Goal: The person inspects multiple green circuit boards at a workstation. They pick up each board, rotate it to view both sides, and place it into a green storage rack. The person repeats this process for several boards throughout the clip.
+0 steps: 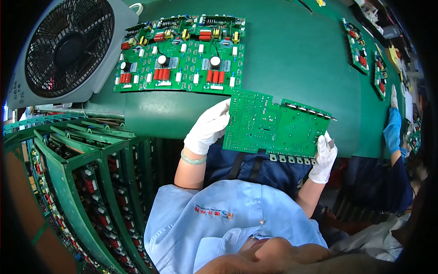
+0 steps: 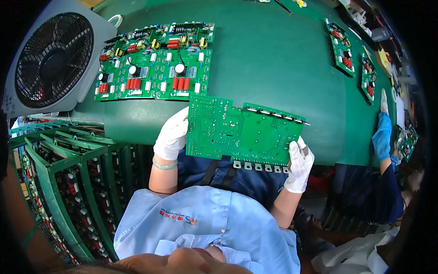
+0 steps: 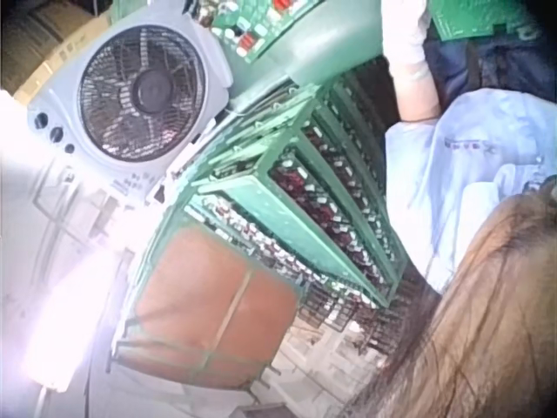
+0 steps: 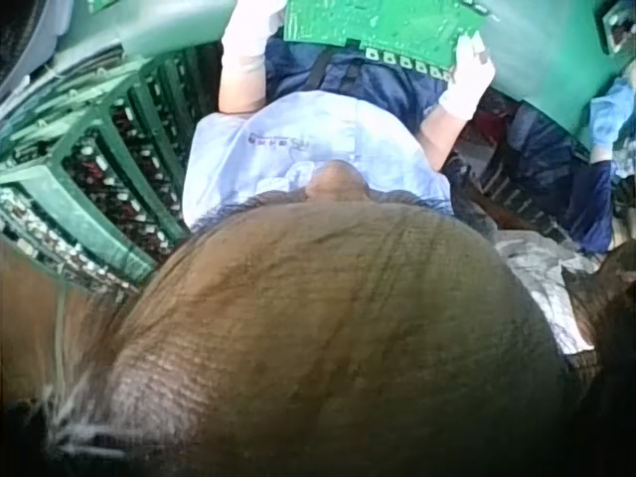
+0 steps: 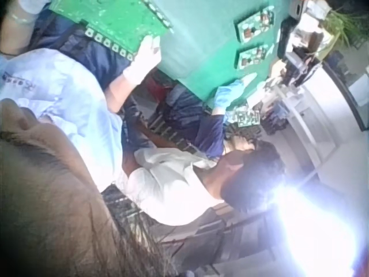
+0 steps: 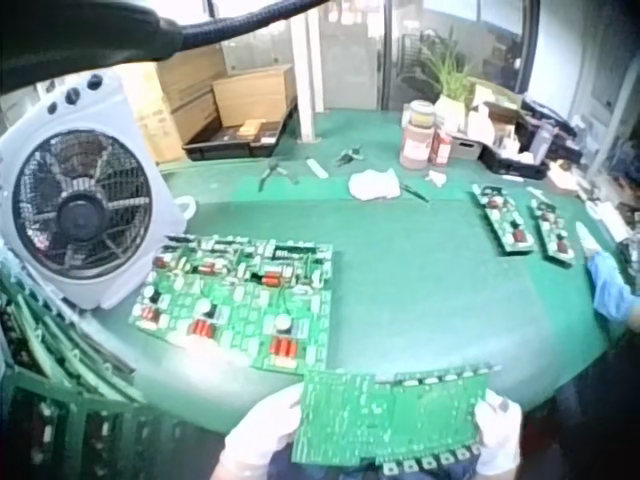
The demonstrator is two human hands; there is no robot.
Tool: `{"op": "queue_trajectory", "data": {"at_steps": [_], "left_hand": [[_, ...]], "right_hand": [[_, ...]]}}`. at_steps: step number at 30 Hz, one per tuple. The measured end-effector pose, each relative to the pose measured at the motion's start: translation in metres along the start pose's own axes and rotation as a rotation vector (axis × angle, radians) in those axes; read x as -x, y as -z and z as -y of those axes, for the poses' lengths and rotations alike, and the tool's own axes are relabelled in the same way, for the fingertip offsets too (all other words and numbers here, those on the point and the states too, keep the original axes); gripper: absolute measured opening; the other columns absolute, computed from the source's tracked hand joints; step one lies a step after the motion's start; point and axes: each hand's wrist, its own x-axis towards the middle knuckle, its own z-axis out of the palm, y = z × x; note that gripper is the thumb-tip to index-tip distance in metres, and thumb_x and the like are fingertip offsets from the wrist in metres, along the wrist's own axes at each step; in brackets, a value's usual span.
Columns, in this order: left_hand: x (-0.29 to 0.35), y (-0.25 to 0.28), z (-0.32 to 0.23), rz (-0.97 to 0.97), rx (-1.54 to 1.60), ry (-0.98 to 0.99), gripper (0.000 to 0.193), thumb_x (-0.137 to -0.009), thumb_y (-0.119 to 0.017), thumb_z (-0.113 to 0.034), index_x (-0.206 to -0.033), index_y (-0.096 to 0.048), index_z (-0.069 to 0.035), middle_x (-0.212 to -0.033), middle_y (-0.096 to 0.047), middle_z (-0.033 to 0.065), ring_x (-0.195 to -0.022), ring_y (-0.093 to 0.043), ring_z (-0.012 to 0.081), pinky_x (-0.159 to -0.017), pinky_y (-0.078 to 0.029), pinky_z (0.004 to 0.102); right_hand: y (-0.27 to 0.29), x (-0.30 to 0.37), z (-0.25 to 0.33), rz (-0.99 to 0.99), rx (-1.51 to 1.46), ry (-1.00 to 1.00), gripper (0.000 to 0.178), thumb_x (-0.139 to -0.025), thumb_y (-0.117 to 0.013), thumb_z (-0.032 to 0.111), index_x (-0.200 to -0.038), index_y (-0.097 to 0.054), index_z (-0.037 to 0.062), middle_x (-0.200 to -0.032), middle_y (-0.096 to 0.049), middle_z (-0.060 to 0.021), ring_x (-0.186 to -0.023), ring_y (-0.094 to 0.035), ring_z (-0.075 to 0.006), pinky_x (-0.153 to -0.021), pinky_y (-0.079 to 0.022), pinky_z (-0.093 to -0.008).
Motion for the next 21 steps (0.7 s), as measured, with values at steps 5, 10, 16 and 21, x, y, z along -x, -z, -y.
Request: {"op": "queue_trajectory", "data": {"at_steps": [5, 10, 16, 21], "left_hand": [[0.000, 0.000, 0.001, 0.002, -0.011, -0.022, 0.076, -0.088, -0.068, -0.035, -0.143, -0.035, 0.006, -0.135, -0.053, 0.0103, -0.119, -0.054, 0.0154, -0.099, -0.044, 0.0291], [-0.001, 0.001, 0.002, -0.014, -0.047, -0.033, 0.075, -0.090, -0.064, -0.035, -0.143, -0.034, 0.008, -0.136, -0.051, 0.0118, -0.121, -0.053, 0.0177, -0.101, -0.042, 0.0308], [0.003, 0.006, 0.006, -0.027, -0.052, -0.107, 0.068, -0.094, -0.060, -0.031, -0.143, -0.035, 0.009, -0.137, -0.052, 0.0133, -0.122, -0.052, 0.0196, -0.104, -0.040, 0.0331], [0.005, 0.011, 0.014, -0.115, -0.075, -0.142, 0.061, -0.095, -0.057, -0.026, -0.141, -0.038, 0.009, -0.137, -0.053, 0.0139, -0.123, -0.052, 0.0201, -0.106, -0.039, 0.0329]], "right_hand": [[0.002, 0.004, -0.001, 0.017, 0.067, 0.166, 0.037, -0.097, -0.060, 0.014, -0.127, -0.058, -0.0078, -0.102, -0.065, -0.0025, -0.081, -0.052, -0.0051, -0.073, -0.042, -0.0199], [-0.001, 0.016, 0.001, -0.060, 0.019, 0.101, 0.034, -0.098, -0.058, 0.014, -0.125, -0.060, -0.0070, -0.101, -0.065, -0.0020, -0.081, -0.052, -0.0046, -0.074, -0.042, -0.0199], [-0.002, 0.023, -0.001, -0.023, -0.091, 0.090, 0.037, -0.100, -0.055, 0.017, -0.127, -0.057, -0.0079, -0.109, -0.067, -0.0065, -0.093, -0.060, -0.0099, -0.083, -0.047, -0.0237], [0.000, 0.028, -0.005, 0.010, -0.172, 0.085, 0.043, -0.101, -0.053, 0.027, -0.126, -0.057, -0.0070, -0.109, -0.067, -0.0077, -0.092, -0.062, -0.0122, -0.080, -0.049, -0.0256]]}}
